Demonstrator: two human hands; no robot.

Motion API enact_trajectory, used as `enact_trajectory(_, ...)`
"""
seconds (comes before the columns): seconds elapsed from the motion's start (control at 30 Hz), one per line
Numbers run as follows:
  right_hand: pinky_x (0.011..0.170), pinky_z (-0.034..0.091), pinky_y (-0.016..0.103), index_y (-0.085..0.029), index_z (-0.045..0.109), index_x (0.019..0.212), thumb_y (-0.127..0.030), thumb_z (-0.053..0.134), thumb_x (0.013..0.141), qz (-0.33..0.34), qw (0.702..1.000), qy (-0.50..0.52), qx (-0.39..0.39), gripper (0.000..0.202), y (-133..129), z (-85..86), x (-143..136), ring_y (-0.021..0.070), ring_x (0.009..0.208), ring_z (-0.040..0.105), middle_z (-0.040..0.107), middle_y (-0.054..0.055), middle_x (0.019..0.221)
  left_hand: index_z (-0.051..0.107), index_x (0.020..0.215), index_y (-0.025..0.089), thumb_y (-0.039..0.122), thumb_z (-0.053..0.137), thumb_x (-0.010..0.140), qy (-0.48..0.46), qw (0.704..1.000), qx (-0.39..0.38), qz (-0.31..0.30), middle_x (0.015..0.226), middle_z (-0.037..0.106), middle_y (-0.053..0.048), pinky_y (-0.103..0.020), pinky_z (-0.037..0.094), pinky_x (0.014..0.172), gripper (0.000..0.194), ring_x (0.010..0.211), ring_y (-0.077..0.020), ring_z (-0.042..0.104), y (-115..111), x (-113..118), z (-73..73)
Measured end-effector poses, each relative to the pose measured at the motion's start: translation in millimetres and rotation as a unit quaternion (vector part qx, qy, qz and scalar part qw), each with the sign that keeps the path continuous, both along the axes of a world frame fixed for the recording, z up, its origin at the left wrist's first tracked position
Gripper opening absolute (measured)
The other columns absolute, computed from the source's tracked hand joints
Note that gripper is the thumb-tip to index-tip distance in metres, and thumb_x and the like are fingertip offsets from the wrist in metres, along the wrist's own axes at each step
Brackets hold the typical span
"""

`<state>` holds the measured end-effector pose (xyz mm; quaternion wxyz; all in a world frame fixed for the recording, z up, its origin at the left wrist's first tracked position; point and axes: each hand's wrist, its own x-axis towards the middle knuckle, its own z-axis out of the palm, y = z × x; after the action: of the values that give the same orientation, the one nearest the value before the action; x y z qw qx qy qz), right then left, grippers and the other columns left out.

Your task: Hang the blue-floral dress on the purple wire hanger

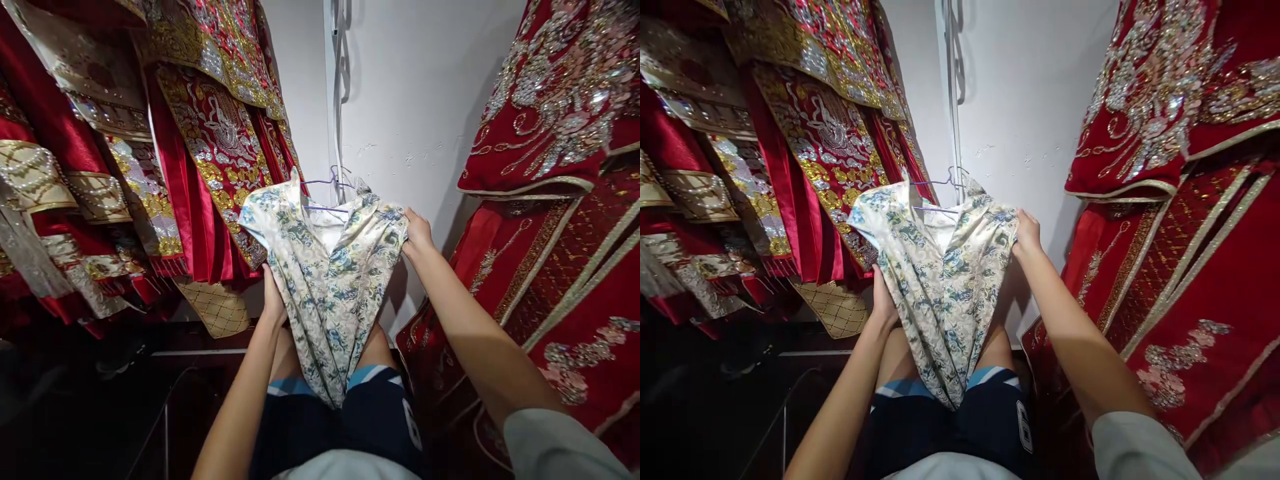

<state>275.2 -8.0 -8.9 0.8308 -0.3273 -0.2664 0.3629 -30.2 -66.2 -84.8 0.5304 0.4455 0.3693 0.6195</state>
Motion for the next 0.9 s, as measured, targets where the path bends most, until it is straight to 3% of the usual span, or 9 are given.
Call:
enact_trajectory(0.07, 0.068, 0.057, 0.031, -0.019, 0.054, 0.074, -0.031, 0.066, 0.082, -0.02, 1.0, -0.01, 0.0, 0.019, -5.5, -12.2, 4.9, 0.015, 0.062, 0.063, 0.058, -0.004, 0.064, 0.067, 0.125, 0.025, 0.081, 0.053, 0.078, -0.027, 1.0, -0.011, 0.009, 0.131, 0.068, -0.01, -0.042, 0.049, 0.109, 0.075, 0.133, -0.0314, 0.056, -12.4, -0.4, -25.8)
enact_trajectory(0.17, 0.073, 0.055, 0.029, -0.019, 0.055, 0.079, -0.045, 0.068, 0.08, -0.075, 0.993, -0.086, 0.014, 0.028, -20.8, -41.7, 10.4, 0.0155, 0.074, 0.064, 0.06, -0.003, 0.073, 0.07, 0.116, 0.02, 0.052, 0.085, 0.064, 0.009, 0.999, -0.038, 0.006, 0.131, 0.067, -0.013, -0.041, 0.048, 0.108, 0.064, 0.129, -0.0349, 0.058, -29.0, 11.3, -56.7)
enact_trajectory(0.27, 0.077, 0.052, 0.027, -0.02, 0.056, 0.084, -0.048, 0.066, 0.078, -0.192, 0.97, -0.146, 0.004, 0.031, -49.0, -86.7, 3.0, 0.0146, 0.082, 0.062, 0.061, -0.001, 0.082, 0.07, 0.111, 0.016, 0.036, 0.088, 0.062, 0.001, 0.998, -0.065, 0.027, 0.129, 0.067, -0.016, -0.045, 0.047, 0.108, 0.056, 0.126, -0.0363, 0.06, -40.6, 29.7, -72.9)
enact_trajectory(0.33, 0.072, 0.051, 0.027, -0.021, 0.055, 0.092, -0.048, 0.063, 0.08, -0.246, 0.964, -0.1, -0.026, 0.03, -73.3, -123.9, -14.8, 0.0146, 0.079, 0.062, 0.062, 0.0, 0.086, 0.068, 0.114, 0.017, 0.033, 0.085, 0.066, -0.019, 0.995, -0.089, 0.045, 0.133, 0.065, -0.015, -0.044, 0.047, 0.109, 0.053, 0.128, -0.0352, 0.058, -45.4, 39.5, -78.2)
enact_trajectory(0.43, 0.057, 0.047, 0.027, -0.024, 0.05, 0.084, -0.057, 0.06, 0.079, -0.196, 0.973, -0.071, -0.101, 0.035, -105.1, -174.2, -57.4, 0.0153, 0.062, 0.057, 0.06, 0.0, 0.074, 0.065, 0.12, 0.021, 0.031, 0.086, 0.068, -0.007, 0.991, -0.124, 0.045, 0.14, 0.06, -0.014, -0.042, 0.047, 0.108, 0.057, 0.134, -0.0343, 0.053, -48.9, 46.7, -83.8)
enact_trajectory(0.5, 0.049, 0.041, 0.028, -0.024, 0.051, 0.077, -0.065, 0.058, 0.081, -0.016, 0.983, -0.128, -0.13, 0.042, -116.5, -191.0, -86.0, 0.0157, 0.052, 0.052, 0.057, 0.001, 0.064, 0.064, 0.119, 0.02, 0.032, 0.087, 0.067, 0.006, 0.993, -0.114, 0.026, 0.138, 0.062, -0.014, -0.042, 0.047, 0.108, 0.058, 0.134, -0.0342, 0.053, -50.1, 47.6, -86.4)
enact_trajectory(0.6, 0.046, 0.037, 0.029, -0.024, 0.052, 0.074, -0.071, 0.053, 0.085, 0.171, 0.954, -0.213, -0.123, 0.047, -119.7, -185.1, -111.7, 0.0156, 0.049, 0.051, 0.059, 0.001, 0.062, 0.067, 0.114, 0.018, 0.035, 0.086, 0.065, 0.011, 0.998, -0.066, 0.002, 0.129, 0.067, -0.014, -0.041, 0.047, 0.106, 0.055, 0.127, -0.0332, 0.059, -53.0, 46.7, -86.5)
enact_trajectory(0.73, 0.044, 0.034, 0.026, -0.024, 0.05, 0.074, -0.07, 0.058, 0.083, 0.205, 0.936, -0.258, -0.12, 0.047, -117.5, -158.2, -114.1, 0.0122, 0.044, 0.045, 0.054, -0.004, 0.055, 0.072, 0.104, 0.013, 0.041, 0.086, 0.063, 0.018, 0.999, -0.04, -0.007, 0.116, 0.073, -0.014, -0.039, 0.052, 0.097, 0.052, 0.11, -0.0304, 0.068, -57.8, 45.7, -82.6)
enact_trajectory(0.9, 0.045, 0.032, 0.024, -0.022, 0.05, 0.068, -0.057, 0.064, 0.081, 0.202, 0.942, -0.243, -0.11, 0.04, -127.1, -145.3, -106.7, 0.0099, 0.044, 0.039, 0.047, -0.006, 0.051, 0.071, 0.097, 0.011, 0.046, 0.087, 0.06, 0.023, 0.999, -0.041, -0.005, 0.101, 0.075, -0.014, -0.038, 0.053, 0.091, 0.053, 0.096, -0.0285, 0.07, -59.6, 48.0, -86.9)
